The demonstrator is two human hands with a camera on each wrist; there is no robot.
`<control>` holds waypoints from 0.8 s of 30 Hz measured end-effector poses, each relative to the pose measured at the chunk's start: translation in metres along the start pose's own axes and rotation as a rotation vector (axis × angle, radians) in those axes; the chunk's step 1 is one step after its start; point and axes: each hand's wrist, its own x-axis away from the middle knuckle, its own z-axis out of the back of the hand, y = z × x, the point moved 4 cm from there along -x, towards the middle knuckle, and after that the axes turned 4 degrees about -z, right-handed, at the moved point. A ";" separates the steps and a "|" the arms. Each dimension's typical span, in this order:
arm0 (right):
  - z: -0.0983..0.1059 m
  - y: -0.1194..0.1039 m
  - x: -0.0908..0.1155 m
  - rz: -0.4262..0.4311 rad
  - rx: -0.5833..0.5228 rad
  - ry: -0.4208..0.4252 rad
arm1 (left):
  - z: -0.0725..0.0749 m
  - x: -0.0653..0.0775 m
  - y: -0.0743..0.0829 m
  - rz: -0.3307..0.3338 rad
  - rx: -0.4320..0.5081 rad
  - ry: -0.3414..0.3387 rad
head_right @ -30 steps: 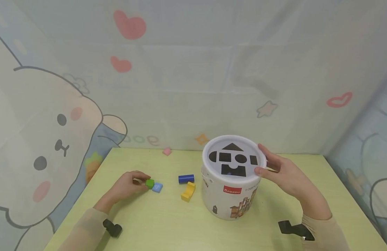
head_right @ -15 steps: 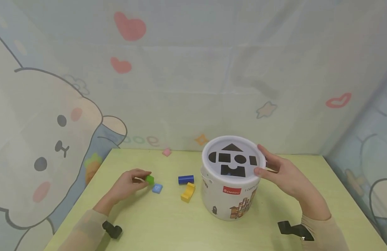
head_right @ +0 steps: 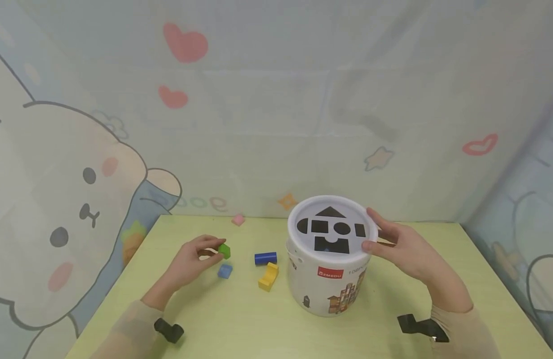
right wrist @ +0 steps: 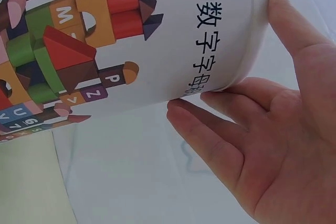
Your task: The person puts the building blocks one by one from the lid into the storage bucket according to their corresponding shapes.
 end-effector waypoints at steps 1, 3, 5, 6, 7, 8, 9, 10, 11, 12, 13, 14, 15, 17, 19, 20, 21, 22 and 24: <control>0.001 -0.001 0.000 0.003 0.007 -0.003 | -0.001 -0.002 0.005 -0.013 -0.002 0.006; 0.004 -0.002 -0.001 0.008 0.022 -0.015 | -0.004 -0.006 0.018 -0.041 -0.001 0.021; 0.007 -0.004 -0.002 0.016 0.036 -0.033 | -0.006 -0.011 0.031 -0.073 0.006 0.041; 0.008 -0.004 -0.002 0.021 0.041 -0.046 | -0.008 -0.013 0.038 -0.088 0.007 0.052; 0.009 -0.005 -0.003 0.028 0.038 -0.060 | -0.009 -0.014 0.045 -0.097 0.018 0.061; 0.010 -0.006 -0.003 0.035 0.037 -0.075 | -0.011 -0.016 0.051 -0.102 0.028 0.070; 0.012 -0.006 -0.003 0.041 0.036 -0.089 | -0.012 -0.017 0.057 -0.104 0.037 0.080; 0.013 -0.007 -0.004 0.044 0.029 -0.104 | -0.014 -0.019 0.063 -0.106 0.052 0.089; 0.014 -0.008 -0.004 0.047 0.027 -0.116 | -0.015 -0.020 0.069 -0.107 0.069 0.095; 0.015 -0.010 -0.005 0.048 0.030 -0.124 | -0.018 -0.022 0.075 -0.121 0.087 0.097; 0.016 -0.011 -0.005 0.048 0.036 -0.131 | -0.020 -0.024 0.080 -0.136 0.104 0.098; 0.017 -0.012 -0.005 0.044 0.048 -0.135 | -0.022 -0.025 0.086 -0.151 0.116 0.100; 0.018 -0.013 -0.006 0.039 0.062 -0.137 | -0.024 -0.027 0.091 -0.168 0.127 0.102; 0.020 -0.016 -0.007 0.026 0.097 -0.138 | -0.028 -0.030 0.101 -0.207 0.142 0.109; 0.021 -0.019 -0.008 0.014 0.133 -0.141 | -0.032 -0.033 0.111 -0.229 0.149 0.121; 0.021 -0.020 -0.008 0.010 0.148 -0.143 | -0.033 -0.035 0.116 -0.235 0.152 0.132; 0.021 -0.022 -0.009 0.006 0.163 -0.144 | -0.035 -0.037 0.121 -0.245 0.157 0.140; 0.022 -0.024 -0.010 0.002 0.172 -0.148 | -0.037 -0.039 0.126 -0.255 0.167 0.145; 0.023 -0.027 -0.012 0.000 0.193 -0.153 | -0.041 -0.044 0.136 -0.280 0.187 0.148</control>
